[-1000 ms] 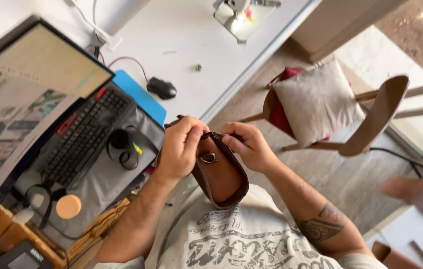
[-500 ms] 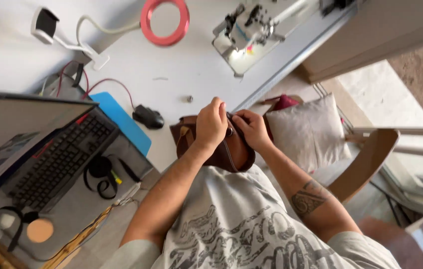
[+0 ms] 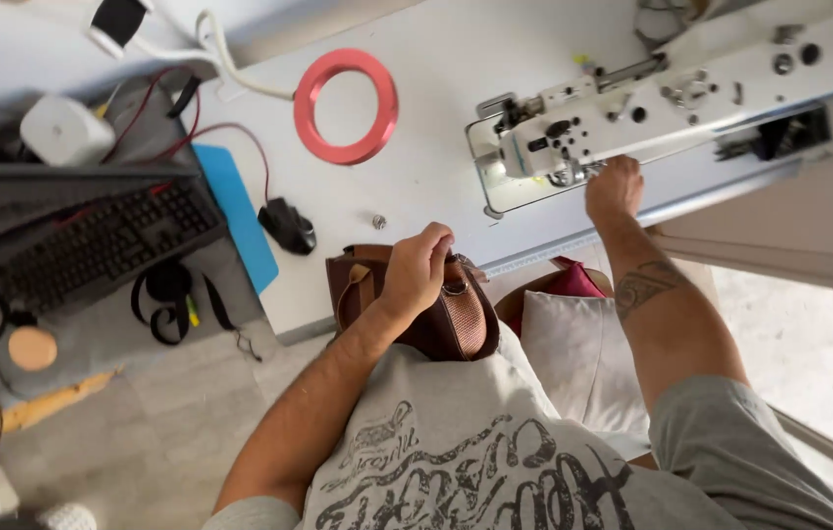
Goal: Trimming loose threads from a finished leather handbag and performing a final quality inspection.
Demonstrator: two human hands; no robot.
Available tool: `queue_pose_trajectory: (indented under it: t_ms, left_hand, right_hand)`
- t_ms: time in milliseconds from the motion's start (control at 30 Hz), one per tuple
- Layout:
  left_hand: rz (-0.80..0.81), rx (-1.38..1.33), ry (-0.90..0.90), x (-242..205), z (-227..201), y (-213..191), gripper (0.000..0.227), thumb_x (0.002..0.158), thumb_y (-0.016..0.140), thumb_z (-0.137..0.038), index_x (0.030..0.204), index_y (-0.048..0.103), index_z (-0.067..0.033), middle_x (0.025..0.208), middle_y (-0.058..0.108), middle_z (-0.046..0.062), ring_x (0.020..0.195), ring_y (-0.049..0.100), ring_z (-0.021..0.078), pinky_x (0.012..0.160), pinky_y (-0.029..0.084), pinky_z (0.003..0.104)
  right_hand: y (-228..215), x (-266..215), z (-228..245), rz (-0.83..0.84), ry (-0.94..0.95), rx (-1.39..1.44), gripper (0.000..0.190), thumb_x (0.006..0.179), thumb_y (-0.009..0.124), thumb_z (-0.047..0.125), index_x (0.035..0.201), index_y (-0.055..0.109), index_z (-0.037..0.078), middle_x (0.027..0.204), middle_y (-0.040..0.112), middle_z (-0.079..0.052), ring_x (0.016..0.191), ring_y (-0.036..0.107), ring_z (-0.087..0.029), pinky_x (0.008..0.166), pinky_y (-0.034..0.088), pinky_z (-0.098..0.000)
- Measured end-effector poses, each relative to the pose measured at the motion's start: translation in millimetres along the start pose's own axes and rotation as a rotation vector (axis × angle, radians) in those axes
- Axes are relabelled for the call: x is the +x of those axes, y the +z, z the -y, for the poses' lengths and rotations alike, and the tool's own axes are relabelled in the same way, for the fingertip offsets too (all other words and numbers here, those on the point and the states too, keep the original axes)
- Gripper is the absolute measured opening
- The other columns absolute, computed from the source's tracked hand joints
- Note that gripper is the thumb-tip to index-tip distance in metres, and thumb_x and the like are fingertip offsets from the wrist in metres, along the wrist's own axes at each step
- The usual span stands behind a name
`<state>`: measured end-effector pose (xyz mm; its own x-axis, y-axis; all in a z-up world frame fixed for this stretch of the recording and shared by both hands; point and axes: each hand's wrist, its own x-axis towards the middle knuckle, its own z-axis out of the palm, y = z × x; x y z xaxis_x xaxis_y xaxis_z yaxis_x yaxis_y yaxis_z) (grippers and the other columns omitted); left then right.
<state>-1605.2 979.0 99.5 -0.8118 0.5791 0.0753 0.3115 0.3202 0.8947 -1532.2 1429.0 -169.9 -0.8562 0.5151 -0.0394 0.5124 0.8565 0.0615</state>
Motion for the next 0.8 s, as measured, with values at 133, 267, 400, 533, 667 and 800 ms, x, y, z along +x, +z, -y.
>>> queue_pose_trajectory:
  t_ms: [133,267,400,533,667,800]
  left_hand:
    - [-0.079,-0.017,-0.056,-1,5,-7,0.015,0.107,0.050,-0.013,0.095,0.059,-0.0105,0.064,0.061,0.011,0.059,0.067,0.0335,0.061,0.055,0.039]
    - [-0.148,-0.033,-0.043,-2,5,-17,0.015,0.106,0.050,-0.012,0.094,0.058,-0.0102,0.065,0.060,0.010,0.059,0.065,0.0317,0.062,0.054,0.039]
    - [-0.240,-0.064,0.001,4,10,-22,0.020,0.107,0.048,-0.011,0.089,0.056,-0.0100,0.067,0.056,0.010,0.062,0.062,0.0322,0.062,0.053,0.039]
    - [-0.273,-0.063,0.003,2,11,-27,0.019,0.107,0.049,-0.010,0.090,0.058,-0.0094,0.068,0.054,0.011,0.065,0.062,0.0343,0.064,0.053,0.041]
    - [-0.257,-0.092,0.035,1,6,-27,0.018,0.107,0.050,-0.009,0.090,0.058,-0.0080,0.069,0.055,0.012,0.064,0.063,0.0355,0.062,0.053,0.040]
    - [-0.251,-0.089,0.061,0,0,-29,0.018,0.107,0.051,-0.010,0.090,0.057,-0.0072,0.067,0.054,0.014,0.061,0.062,0.0368,0.057,0.053,0.040]
  right_hand:
    - [-24,1,14,-0.057,0.084,0.157,0.017,0.089,0.073,0.002,0.102,0.063,0.008,0.105,0.056,-0.002,0.105,0.053,-0.026,0.079,0.050,-0.0410]
    - [-64,-22,38,-0.008,0.160,0.354,0.009,0.095,0.056,-0.002,0.099,0.060,0.005,0.098,0.053,-0.007,0.096,0.056,-0.027,0.078,0.051,-0.0391]
    - [-125,-95,76,-0.092,0.141,0.599,0.017,0.109,0.051,0.009,0.094,0.048,0.003,0.088,0.044,-0.011,0.085,0.052,-0.037,0.073,0.043,-0.0498]
    - [-251,-149,167,0.120,0.161,1.017,0.019,0.105,0.046,0.003,0.093,0.058,0.009,0.063,0.059,-0.007,0.060,0.057,-0.021,0.056,0.045,-0.0305]
    - [-310,-150,217,0.268,-0.301,1.044,0.029,0.107,0.045,0.013,0.118,0.070,0.003,0.095,0.067,-0.020,0.084,0.066,-0.038,0.073,0.054,-0.0453]
    - [-311,-138,233,0.255,-0.499,0.658,0.029,0.107,0.058,0.039,0.106,0.072,0.013,0.083,0.065,-0.007,0.079,0.068,-0.030,0.069,0.055,-0.0458]
